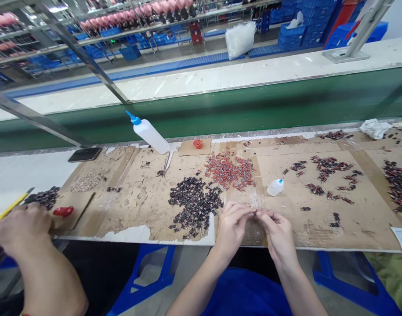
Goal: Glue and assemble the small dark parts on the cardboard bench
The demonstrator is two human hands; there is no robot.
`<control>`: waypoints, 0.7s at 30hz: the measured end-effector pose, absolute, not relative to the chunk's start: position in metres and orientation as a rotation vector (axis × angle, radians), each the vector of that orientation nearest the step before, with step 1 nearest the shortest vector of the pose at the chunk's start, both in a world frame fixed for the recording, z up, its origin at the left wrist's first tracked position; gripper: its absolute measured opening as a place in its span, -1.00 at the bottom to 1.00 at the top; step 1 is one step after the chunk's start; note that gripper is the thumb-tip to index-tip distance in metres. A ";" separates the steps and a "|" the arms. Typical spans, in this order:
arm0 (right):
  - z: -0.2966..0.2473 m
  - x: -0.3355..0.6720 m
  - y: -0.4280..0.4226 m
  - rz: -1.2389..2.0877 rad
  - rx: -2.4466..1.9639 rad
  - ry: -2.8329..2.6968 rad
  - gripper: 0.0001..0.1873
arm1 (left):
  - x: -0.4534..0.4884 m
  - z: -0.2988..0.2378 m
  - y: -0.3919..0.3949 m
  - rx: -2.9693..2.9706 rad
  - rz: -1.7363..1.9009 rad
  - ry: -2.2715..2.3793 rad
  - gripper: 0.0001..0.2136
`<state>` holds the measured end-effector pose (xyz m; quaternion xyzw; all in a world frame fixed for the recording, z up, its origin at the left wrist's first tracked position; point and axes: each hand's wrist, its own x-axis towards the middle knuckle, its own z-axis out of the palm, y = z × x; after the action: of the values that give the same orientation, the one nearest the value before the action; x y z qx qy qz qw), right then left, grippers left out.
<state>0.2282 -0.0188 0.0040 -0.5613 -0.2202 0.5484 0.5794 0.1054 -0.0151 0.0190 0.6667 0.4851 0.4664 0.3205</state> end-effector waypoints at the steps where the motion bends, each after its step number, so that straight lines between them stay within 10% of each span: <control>1: 0.004 0.228 -0.019 1.289 -1.306 -0.524 -0.65 | 0.105 0.019 -0.015 1.728 1.209 1.272 -0.84; 21: 0.017 0.245 -0.025 0.885 -1.265 -1.350 -0.86 | 0.108 0.028 -0.019 1.531 1.091 1.340 -0.89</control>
<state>0.2449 -0.0253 0.0166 -0.5273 -0.5629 0.3689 0.5186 0.1077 -0.0186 0.0278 0.6067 0.5306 0.4322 0.4045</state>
